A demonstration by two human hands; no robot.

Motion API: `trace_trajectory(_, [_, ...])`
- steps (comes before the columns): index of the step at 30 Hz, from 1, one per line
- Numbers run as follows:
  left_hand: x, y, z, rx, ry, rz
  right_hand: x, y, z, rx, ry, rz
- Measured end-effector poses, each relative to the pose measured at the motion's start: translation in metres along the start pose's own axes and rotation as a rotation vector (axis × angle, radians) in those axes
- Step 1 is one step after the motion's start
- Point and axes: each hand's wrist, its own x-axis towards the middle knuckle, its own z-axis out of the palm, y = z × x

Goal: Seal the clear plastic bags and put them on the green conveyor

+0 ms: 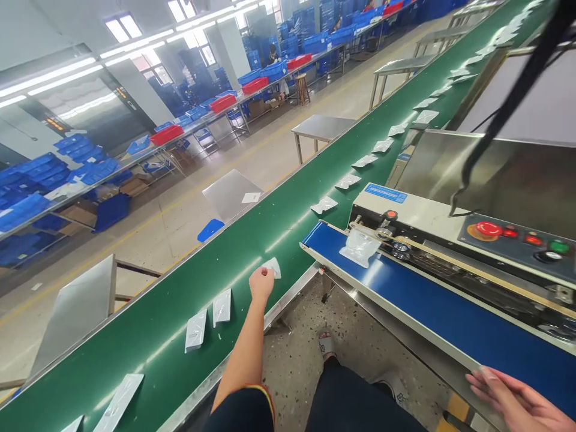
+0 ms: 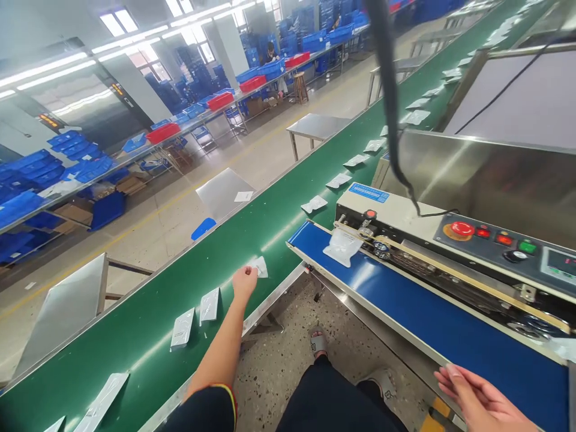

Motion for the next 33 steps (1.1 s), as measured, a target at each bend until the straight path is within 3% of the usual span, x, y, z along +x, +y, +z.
trace_trajectory(2, [-0.033, 0.029, -0.004, 0.246, -0.254, 0.336, -0.015, -0.023, 0.015, -0.113, -0.08, -0.011])
trace_trajectory(5, [-0.098, 0.077, 0.004, 0.403, -0.571, 0.746, -0.039, -0.062, 0.048, -0.273, -0.222, -0.344])
trace_trajectory(9, [-0.185, 0.128, 0.041, 0.354, -0.974, 0.996, -0.053, -0.109, 0.081, -0.274, -0.353, -0.849])
trace_trajectory(11, [-0.217, 0.143, 0.063, 0.313, -1.118, 1.063, -0.051, -0.123, 0.079, -0.264, -0.374, -0.936])
trace_trajectory(13, [-0.24, 0.149, 0.085, 0.258, -1.197, 1.107, -0.047, -0.127, 0.064, -0.247, -0.383, -0.908])
trace_trajectory(16, [-0.266, 0.138, 0.124, 0.119, -1.32, 1.024, -0.042, -0.117, 0.031, -0.145, -0.257, -0.754])
trace_trajectory(20, [-0.313, 0.09, 0.183, -0.176, -1.479, 0.574, -0.037, -0.089, -0.008, 0.085, 0.017, -0.494])
trace_trajectory(21, [-0.326, 0.076, 0.196, -0.189, -1.484, 0.518, -0.036, -0.082, -0.016, 0.135, 0.063, -0.439])
trace_trajectory(24, [-0.363, 0.05, 0.227, -0.097, -1.421, 0.542, -0.028, -0.06, -0.037, 0.241, 0.166, -0.321])
trace_trajectory(28, [-0.395, 0.05, 0.274, 0.049, -1.291, 0.632, 0.002, -0.033, -0.068, 0.285, 0.306, -0.151])
trace_trajectory(30, [-0.407, 0.054, 0.306, 0.107, -1.246, 0.547, 0.026, -0.025, -0.083, 0.323, 0.37, -0.054])
trace_trajectory(33, [-0.423, 0.054, 0.355, 0.123, -1.179, 0.287, 0.064, -0.022, -0.098, 0.396, 0.402, 0.004])
